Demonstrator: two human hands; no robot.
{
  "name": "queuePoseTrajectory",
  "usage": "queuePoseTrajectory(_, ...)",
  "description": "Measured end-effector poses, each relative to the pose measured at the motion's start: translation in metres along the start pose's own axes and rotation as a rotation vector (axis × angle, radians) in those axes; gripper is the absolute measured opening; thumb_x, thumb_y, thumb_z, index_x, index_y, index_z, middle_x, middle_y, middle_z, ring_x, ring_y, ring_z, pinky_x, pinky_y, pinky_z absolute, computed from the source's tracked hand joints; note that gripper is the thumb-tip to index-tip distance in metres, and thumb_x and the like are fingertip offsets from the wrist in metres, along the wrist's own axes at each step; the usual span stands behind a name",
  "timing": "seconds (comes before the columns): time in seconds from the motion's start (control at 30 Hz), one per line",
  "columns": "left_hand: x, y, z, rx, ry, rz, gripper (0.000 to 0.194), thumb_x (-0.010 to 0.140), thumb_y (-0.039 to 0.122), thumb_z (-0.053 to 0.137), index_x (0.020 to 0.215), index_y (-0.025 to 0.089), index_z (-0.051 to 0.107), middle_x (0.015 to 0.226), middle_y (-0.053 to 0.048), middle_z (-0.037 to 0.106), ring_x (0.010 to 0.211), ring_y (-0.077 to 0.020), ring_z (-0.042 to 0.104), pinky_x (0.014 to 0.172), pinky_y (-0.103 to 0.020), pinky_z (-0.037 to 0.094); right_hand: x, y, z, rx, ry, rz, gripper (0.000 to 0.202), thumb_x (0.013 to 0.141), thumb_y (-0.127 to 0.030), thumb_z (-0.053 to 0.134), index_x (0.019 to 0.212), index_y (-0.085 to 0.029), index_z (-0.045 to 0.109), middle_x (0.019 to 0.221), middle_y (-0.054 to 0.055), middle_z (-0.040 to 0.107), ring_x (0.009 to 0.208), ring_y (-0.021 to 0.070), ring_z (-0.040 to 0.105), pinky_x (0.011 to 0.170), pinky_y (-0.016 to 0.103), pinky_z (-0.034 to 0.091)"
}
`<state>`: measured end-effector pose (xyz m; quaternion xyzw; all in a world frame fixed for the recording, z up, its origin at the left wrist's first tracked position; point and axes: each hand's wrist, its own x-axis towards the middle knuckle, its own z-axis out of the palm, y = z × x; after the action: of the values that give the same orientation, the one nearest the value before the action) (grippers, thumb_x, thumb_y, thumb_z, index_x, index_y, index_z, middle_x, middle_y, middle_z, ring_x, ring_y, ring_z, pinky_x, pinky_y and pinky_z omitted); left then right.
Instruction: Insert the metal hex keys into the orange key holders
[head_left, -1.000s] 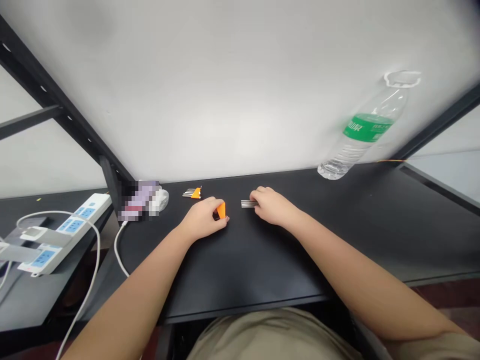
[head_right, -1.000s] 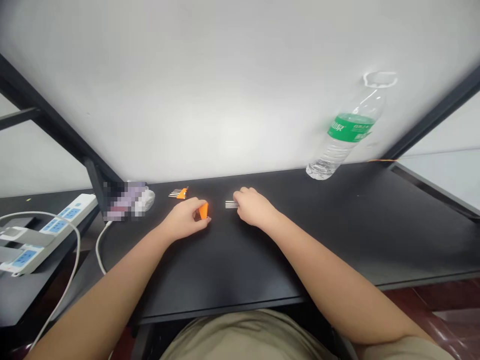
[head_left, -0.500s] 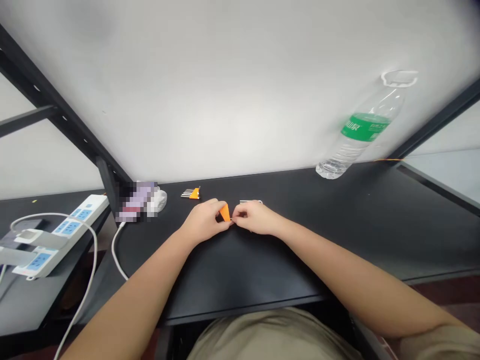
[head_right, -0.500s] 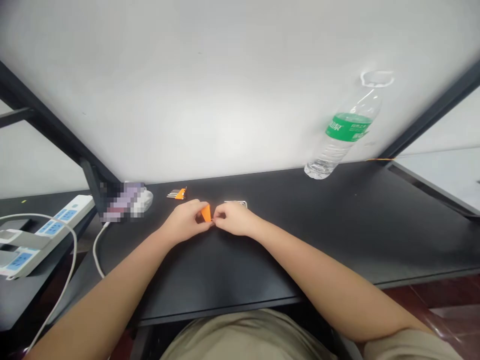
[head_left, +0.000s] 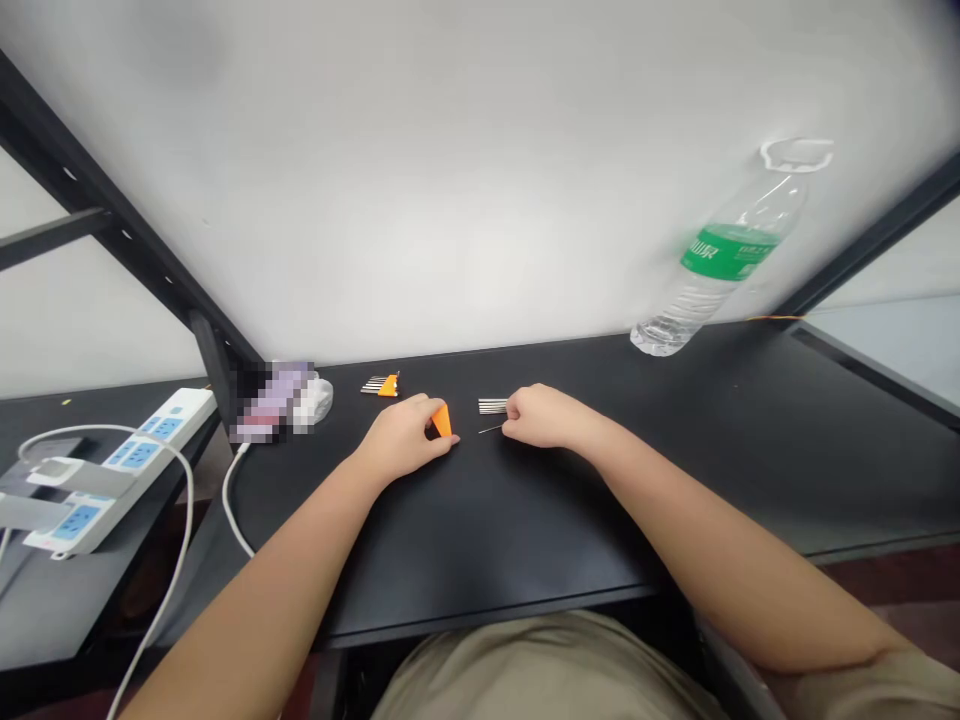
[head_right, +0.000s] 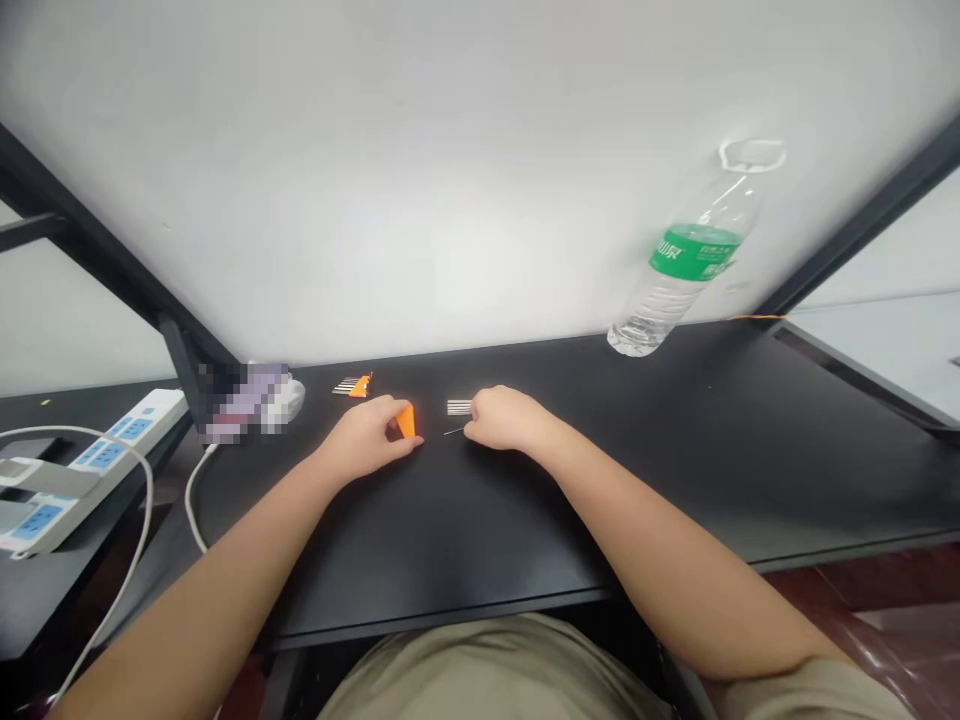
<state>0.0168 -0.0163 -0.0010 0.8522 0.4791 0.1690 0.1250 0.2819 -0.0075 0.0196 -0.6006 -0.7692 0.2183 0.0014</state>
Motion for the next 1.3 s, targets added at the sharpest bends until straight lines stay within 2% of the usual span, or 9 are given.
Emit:
queuePoseTrajectory(0.1, 0.0, 0.0, 0.001, 0.0, -0.009, 0.003, 0.029, 0.083, 0.046, 0.073, 0.081, 0.023, 0.057, 0.083, 0.0, 0.06, 0.07, -0.0171, 0.056, 0.064, -0.029, 0.041, -0.005, 0.002, -0.003, -0.093, 0.071, -0.045, 0.014, 0.084, -0.027, 0.062, 0.071, -0.021, 0.064, 0.081, 0.008, 0.068, 0.063, 0.0189, 0.057, 0.057, 0.032, 0.037)
queuePoseTrajectory(0.17, 0.0, 0.0, 0.001, -0.004, -0.009, 0.0, 0.029, 0.083, 0.046, 0.073, 0.081, 0.023, 0.057, 0.084, 0.0, 0.06, 0.07, -0.0171, 0.056, 0.064, -0.029, 0.041, -0.007, 0.003, -0.002, -0.137, 0.148, -0.141, 0.011, 0.084, -0.029, 0.064, 0.09, -0.021, 0.068, 0.099, 0.01, 0.068, 0.08, 0.0232, 0.061, 0.065, 0.033, 0.041)
queuePoseTrajectory(0.27, 0.0, 0.0, 0.001, -0.004, -0.009, -0.001, 0.029, 0.083, 0.046, 0.073, 0.081, 0.023, 0.057, 0.083, 0.0, 0.06, 0.07, -0.0174, 0.056, 0.064, -0.03, 0.041, -0.004, 0.005, 0.004, -0.184, 0.209, -0.242, 0.04, 0.084, -0.034, 0.068, 0.122, -0.023, 0.064, 0.126, 0.014, 0.061, 0.108, 0.0309, 0.056, 0.08, 0.036, 0.045)
queuePoseTrajectory(0.33, 0.0, 0.0, 0.001, 0.001, -0.01, 0.006, 0.028, 0.083, 0.046, 0.072, 0.081, 0.023, 0.057, 0.083, -0.001, 0.061, 0.071, -0.0175, 0.056, 0.065, -0.03, 0.041, 0.0, 0.006, 0.01, -0.198, 0.201, -0.236, 0.045, 0.087, -0.033, 0.065, 0.131, -0.023, 0.06, 0.132, 0.014, 0.057, 0.114, 0.0326, 0.052, 0.085, 0.038, 0.044)
queuePoseTrajectory(0.57, -0.001, -0.001, 0.001, 0.008, -0.012, 0.009, 0.028, 0.083, 0.047, 0.072, 0.082, 0.023, 0.057, 0.083, -0.001, 0.061, 0.07, -0.0173, 0.057, 0.065, -0.03, 0.042, 0.011, 0.005, 0.019, -0.182, 0.212, -0.217, 0.031, 0.091, -0.014, 0.054, 0.12, -0.022, 0.064, 0.119, 0.013, 0.06, 0.107, 0.0279, 0.052, 0.084, 0.034, 0.044)
queuePoseTrajectory(0.77, -0.001, 0.0, -0.001, 0.0, -0.022, -0.001, 0.029, 0.084, 0.048, 0.072, 0.083, 0.023, 0.057, 0.084, 0.0, 0.061, 0.072, -0.0178, 0.057, 0.066, -0.03, 0.042, 0.012, 0.009, 0.019, -0.128, 0.221, -0.231, 0.031, 0.089, -0.015, 0.057, 0.118, -0.022, 0.064, 0.117, 0.012, 0.059, 0.107, 0.0283, 0.052, 0.087, 0.036, 0.045)
queuePoseTrajectory(1.03, -0.001, 0.0, 0.0, -0.012, -0.023, 0.002, 0.029, 0.084, 0.047, 0.072, 0.083, 0.023, 0.057, 0.084, 0.0, 0.061, 0.071, -0.0174, 0.057, 0.065, -0.03, 0.041, 0.015, 0.011, 0.021, -0.084, 0.21, -0.219, 0.029, 0.092, -0.029, 0.062, 0.121, -0.023, 0.064, 0.118, 0.014, 0.058, 0.109, 0.0307, 0.052, 0.086, 0.037, 0.047)
queuePoseTrajectory(1.17, -0.001, 0.0, 0.001, -0.017, -0.02, 0.013, 0.029, 0.084, 0.047, 0.072, 0.083, 0.022, 0.057, 0.084, 0.0, 0.061, 0.072, -0.0175, 0.057, 0.065, -0.03, 0.041, 0.016, 0.014, 0.022, -0.068, 0.232, -0.235, 0.026, 0.093, -0.022, 0.059, 0.118, -0.022, 0.064, 0.116, 0.013, 0.059, 0.108, 0.0297, 0.053, 0.087, 0.037, 0.046)
queuePoseTrajectory(1.3, 0.0, 0.0, 0.001, -0.011, -0.022, 0.023, 0.029, 0.084, 0.048, 0.072, 0.082, 0.023, 0.058, 0.084, 0.0, 0.062, 0.072, -0.0176, 0.058, 0.066, -0.03, 0.041, 0.018, 0.017, 0.025, -0.052, 0.247, -0.229, 0.032, 0.089, -0.013, 0.058, 0.12, -0.022, 0.064, 0.117, 0.013, 0.06, 0.108, 0.0295, 0.054, 0.088, 0.037, 0.046)
